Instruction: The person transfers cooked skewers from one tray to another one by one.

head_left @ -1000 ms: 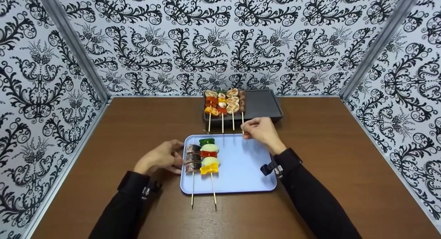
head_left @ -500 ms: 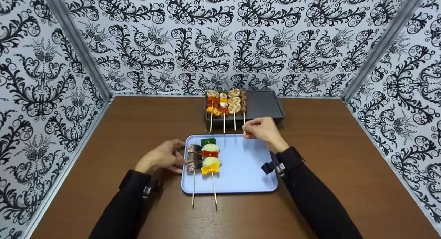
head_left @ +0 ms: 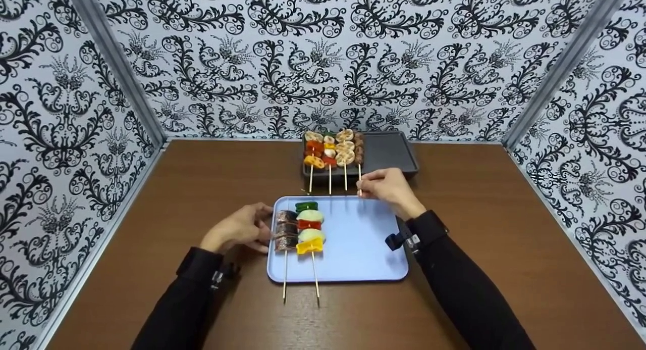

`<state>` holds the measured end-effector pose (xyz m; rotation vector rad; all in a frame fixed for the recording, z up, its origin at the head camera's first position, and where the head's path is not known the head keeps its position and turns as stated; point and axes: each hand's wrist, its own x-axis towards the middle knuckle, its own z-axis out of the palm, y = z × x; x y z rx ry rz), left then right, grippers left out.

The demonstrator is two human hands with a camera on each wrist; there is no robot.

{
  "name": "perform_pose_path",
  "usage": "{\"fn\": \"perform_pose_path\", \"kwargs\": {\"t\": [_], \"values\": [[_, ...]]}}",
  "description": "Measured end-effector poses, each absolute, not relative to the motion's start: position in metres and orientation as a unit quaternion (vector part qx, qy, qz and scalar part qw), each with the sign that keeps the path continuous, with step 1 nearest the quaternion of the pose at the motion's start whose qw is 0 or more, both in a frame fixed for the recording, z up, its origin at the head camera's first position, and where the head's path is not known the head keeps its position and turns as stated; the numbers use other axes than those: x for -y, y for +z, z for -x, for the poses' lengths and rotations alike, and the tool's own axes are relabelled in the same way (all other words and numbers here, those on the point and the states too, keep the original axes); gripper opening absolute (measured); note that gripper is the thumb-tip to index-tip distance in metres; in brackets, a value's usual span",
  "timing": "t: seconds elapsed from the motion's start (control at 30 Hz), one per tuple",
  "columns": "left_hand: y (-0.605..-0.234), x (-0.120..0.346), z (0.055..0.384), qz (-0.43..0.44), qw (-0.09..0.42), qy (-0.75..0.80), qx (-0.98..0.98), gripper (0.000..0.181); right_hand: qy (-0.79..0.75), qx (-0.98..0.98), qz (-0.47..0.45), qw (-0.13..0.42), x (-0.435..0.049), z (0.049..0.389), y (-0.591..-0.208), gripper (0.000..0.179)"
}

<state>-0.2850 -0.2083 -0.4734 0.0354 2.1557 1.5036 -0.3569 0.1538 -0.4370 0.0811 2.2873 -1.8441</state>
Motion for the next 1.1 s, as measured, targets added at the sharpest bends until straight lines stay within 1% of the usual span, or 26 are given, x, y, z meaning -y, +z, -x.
{"fn": "perform_pose_path", "kwargs": {"t": [0.23, 0.43, 0.67, 0.97, 1.1], "values": [[-0.475, 0.208, 0.285, -0.027, 0.246, 0.551, -0.797, 0.072, -0.670, -0.733, -0.029, 0.114, -0.158, 0.357, -0.436, 0.032], [-0.476, 0.209, 0.285, -0.021, 0.245, 0.550, -0.798, 0.073, -0.677, -0.723, -0.034, 0.129, -0.162, 0.358, -0.435, 0.039], [-0.476, 0.208, 0.285, -0.015, 0.250, 0.548, -0.798, 0.074, -0.680, -0.719, -0.044, 0.140, -0.165, 0.358, -0.434, 0.039], [-0.473, 0.207, 0.287, -0.014, 0.248, 0.542, -0.803, 0.074, -0.680, -0.720, -0.042, 0.131, -0.169, 0.358, -0.440, 0.037], [-0.475, 0.209, 0.285, -0.025, 0.251, 0.546, -0.799, 0.071, -0.689, -0.712, -0.037, 0.131, -0.168, 0.356, -0.443, 0.039]]}}
